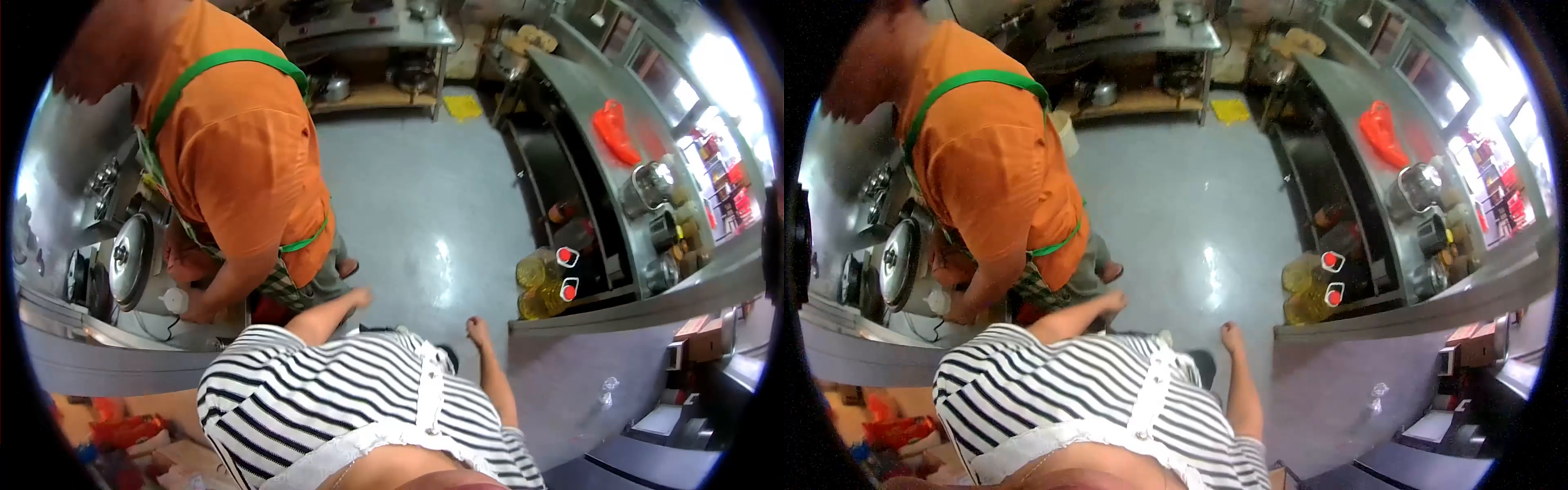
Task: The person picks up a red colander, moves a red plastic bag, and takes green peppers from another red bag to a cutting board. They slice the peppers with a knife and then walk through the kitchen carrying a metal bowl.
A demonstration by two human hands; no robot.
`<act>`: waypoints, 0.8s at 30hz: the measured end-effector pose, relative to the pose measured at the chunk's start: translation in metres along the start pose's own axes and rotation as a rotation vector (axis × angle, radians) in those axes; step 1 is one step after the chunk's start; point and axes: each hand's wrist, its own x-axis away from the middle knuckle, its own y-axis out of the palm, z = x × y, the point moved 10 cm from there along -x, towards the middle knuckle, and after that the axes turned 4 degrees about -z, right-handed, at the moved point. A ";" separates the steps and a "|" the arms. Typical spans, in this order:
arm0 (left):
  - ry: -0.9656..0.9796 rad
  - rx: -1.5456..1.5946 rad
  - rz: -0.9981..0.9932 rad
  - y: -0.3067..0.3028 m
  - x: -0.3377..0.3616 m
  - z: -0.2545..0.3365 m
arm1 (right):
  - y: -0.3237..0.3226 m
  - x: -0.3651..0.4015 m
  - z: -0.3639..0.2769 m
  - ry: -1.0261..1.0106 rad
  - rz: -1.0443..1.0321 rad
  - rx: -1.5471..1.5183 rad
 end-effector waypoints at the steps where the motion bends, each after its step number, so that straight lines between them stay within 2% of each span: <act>1: 0.076 -0.010 0.014 -0.033 -0.030 0.033 | -0.005 -0.012 0.019 0.078 -0.063 -0.062; 3: 0.093 0.307 0.011 -0.105 -0.063 0.097 | -0.034 -0.013 0.029 0.365 -0.149 -0.090; 5: 0.204 0.414 0.138 -0.171 -0.085 0.148 | -0.056 -0.026 0.056 0.517 -0.246 0.024; 6: 0.240 0.509 0.156 -0.181 -0.108 0.152 | -0.049 -0.042 0.101 0.648 -0.441 0.148; 7: 0.272 0.606 0.182 -0.185 -0.126 0.152 | -0.068 -0.050 0.089 0.642 -0.433 0.221; 8: 0.218 0.640 0.189 -0.179 -0.136 0.142 | -0.085 -0.067 0.069 0.627 -0.426 0.293; 10: 0.120 0.692 0.232 -0.185 -0.153 0.119 | -0.083 -0.140 0.064 0.497 -0.637 0.601; 12: -0.128 0.320 0.044 -0.142 -0.166 0.066 | -0.088 -0.215 0.004 0.229 -0.547 0.682; 13: -0.244 0.170 0.070 -0.116 -0.165 0.028 | -0.083 -0.253 -0.029 0.047 -0.513 0.719; 14: -0.096 -0.206 -0.203 -0.069 -0.173 0.011 | -0.080 -0.284 -0.074 -0.135 -0.471 0.751; 15: 0.040 -0.375 -0.294 -0.076 -0.148 0.035 | -0.073 -0.319 -0.107 -0.177 -0.481 0.735; 16: 0.141 -0.510 -0.462 -0.044 -0.152 0.003 | -0.061 -0.347 -0.148 -0.197 -0.497 0.719; 18: -0.066 -0.228 -0.418 -0.015 -0.164 -0.030 | -0.054 -0.388 -0.217 -0.279 -0.530 0.729; 20: -0.247 0.117 -0.250 0.012 -0.179 -0.059 | -0.043 -0.407 -0.284 -0.344 -0.582 0.730; 21: -0.391 0.464 -0.107 0.004 -0.177 -0.070 | -0.027 -0.417 -0.301 -0.416 -0.615 0.701; 22: -0.422 0.642 -0.010 -0.001 -0.178 -0.068 | -0.011 -0.427 -0.321 -0.486 -0.639 0.663; 24: -0.547 0.840 0.035 -0.050 -0.185 -0.049 | 0.033 -0.454 -0.350 -0.631 -0.659 0.656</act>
